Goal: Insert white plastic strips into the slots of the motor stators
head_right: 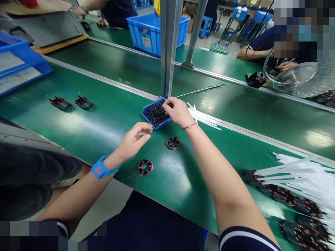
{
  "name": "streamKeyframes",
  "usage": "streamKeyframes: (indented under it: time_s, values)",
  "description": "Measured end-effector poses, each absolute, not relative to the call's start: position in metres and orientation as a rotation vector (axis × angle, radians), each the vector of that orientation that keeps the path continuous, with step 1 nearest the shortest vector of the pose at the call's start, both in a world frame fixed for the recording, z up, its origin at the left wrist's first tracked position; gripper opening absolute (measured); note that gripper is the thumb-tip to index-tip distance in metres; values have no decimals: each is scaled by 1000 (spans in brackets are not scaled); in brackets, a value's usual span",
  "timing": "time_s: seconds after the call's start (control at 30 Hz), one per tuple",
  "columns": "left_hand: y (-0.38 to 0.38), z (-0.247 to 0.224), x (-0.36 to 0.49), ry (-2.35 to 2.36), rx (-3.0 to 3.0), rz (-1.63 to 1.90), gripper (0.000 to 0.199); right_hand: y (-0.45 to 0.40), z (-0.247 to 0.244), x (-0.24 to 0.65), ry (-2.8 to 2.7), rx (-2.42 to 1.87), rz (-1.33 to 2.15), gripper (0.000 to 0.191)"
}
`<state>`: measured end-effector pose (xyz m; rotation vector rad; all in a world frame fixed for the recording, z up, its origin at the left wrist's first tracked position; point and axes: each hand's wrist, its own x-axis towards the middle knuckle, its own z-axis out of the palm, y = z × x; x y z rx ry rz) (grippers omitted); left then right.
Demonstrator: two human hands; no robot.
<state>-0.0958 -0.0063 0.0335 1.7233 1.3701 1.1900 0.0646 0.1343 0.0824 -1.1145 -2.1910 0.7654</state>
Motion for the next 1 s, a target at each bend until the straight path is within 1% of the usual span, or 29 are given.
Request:
streamKeyframes:
  time_s: [0.07,0.17,0.23,0.3,0.47,0.77,1.0]
  values:
    - [-31,39,-101,1396,1788,958,14,96,85,87,-1963,-1050,1098,13]
    - [-59,40,-96,1358,1899,670,14,31,74,115,-1732,-1129,1471,16]
    - [-67,37,-87,1379,1923,609,13,-4,59,125,-1566,-1216,1634,16]
    - [-69,32,-78,1437,1889,607,9,-29,42,127,-1430,-1252,1719,15]
    - [-65,25,-71,1505,1762,606,15,-48,19,113,-1339,-1222,1652,11]
    - [-66,22,-71,1482,1730,645,14,-48,14,103,-1441,-1175,1575,6]
    - [-65,20,-72,1474,1734,645,13,-47,11,104,-1629,-1253,1470,7]
